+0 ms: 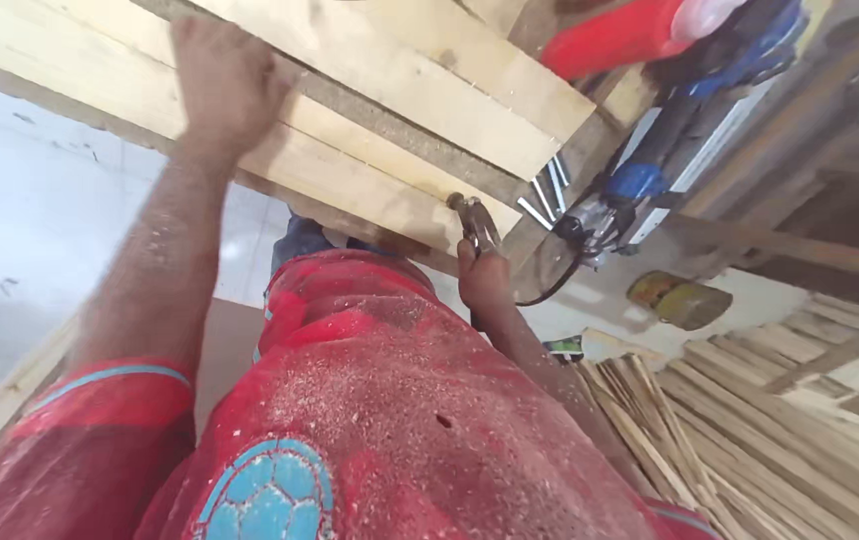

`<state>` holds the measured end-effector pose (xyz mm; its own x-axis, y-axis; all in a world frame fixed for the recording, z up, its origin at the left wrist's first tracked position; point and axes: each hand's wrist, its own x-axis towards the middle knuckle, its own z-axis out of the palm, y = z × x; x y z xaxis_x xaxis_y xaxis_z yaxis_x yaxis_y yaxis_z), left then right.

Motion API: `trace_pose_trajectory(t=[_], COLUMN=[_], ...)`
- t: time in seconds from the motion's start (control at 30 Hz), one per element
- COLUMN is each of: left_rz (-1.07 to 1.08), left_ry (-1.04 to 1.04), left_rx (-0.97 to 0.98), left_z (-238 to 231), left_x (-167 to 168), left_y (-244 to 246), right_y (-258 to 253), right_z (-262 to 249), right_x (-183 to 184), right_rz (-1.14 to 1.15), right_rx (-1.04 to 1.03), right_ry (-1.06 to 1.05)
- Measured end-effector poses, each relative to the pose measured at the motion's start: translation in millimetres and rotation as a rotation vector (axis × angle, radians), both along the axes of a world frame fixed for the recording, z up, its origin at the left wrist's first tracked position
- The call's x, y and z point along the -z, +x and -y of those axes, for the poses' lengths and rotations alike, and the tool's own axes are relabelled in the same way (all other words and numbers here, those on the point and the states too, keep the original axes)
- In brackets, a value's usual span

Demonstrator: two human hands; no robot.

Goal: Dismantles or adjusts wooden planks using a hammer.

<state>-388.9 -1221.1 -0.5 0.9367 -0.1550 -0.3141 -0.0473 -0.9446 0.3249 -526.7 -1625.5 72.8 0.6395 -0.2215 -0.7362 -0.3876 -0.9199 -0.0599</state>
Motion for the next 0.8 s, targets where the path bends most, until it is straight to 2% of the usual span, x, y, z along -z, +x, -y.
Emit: trace_pose_trajectory(t=[0.1,0.17,0.27,0.43,0.5,0.53,0.57,0.63,0.7,0.77,0.8], left_rz=[-0.001,0.035,-0.031,-0.065,-0.072,-0.073,-0.074,-0.065,-0.059,-0.063,-0.105], left_ry=[0.042,0.03,-0.007,-0.066,-0.086,-0.094,-0.104,-0.115,-0.101,-0.105,-0.126], left_rx=[0.03,0.047,0.04,0.021,0.012,0.01,0.011,0.022,0.039,0.025,0.032], left_z=[-55,-61,-59,-61,-61,-62,-63,-63,-63,-66,-62], left_x=[19,28,32,29,28,28,29,32,31,31,29], left_y=[7,10,8,14,12,12,12,11,14,15,9], right_y=[10,27,52,107,118,118,116,110,119,144,150], right_z=[-17,-38,-86,-199,-221,-225,-223,-210,-204,-210,-219], right_x=[-17,-37,-67,-110,-106,-97,-86,-68,-70,-94,-113], right_rz=[-0.057,-0.113,-0.155,0.227,0.367,0.365,0.289,-0.07,-0.394,-0.449,-0.383], right_rx=[0.003,-0.015,-0.105,-0.256,-0.246,-0.241,-0.245,-0.297,-0.307,-0.351,-0.341], right_ry=[-0.062,-0.072,0.058,0.408,0.532,0.537,0.476,0.21,0.003,-0.037,-0.016])
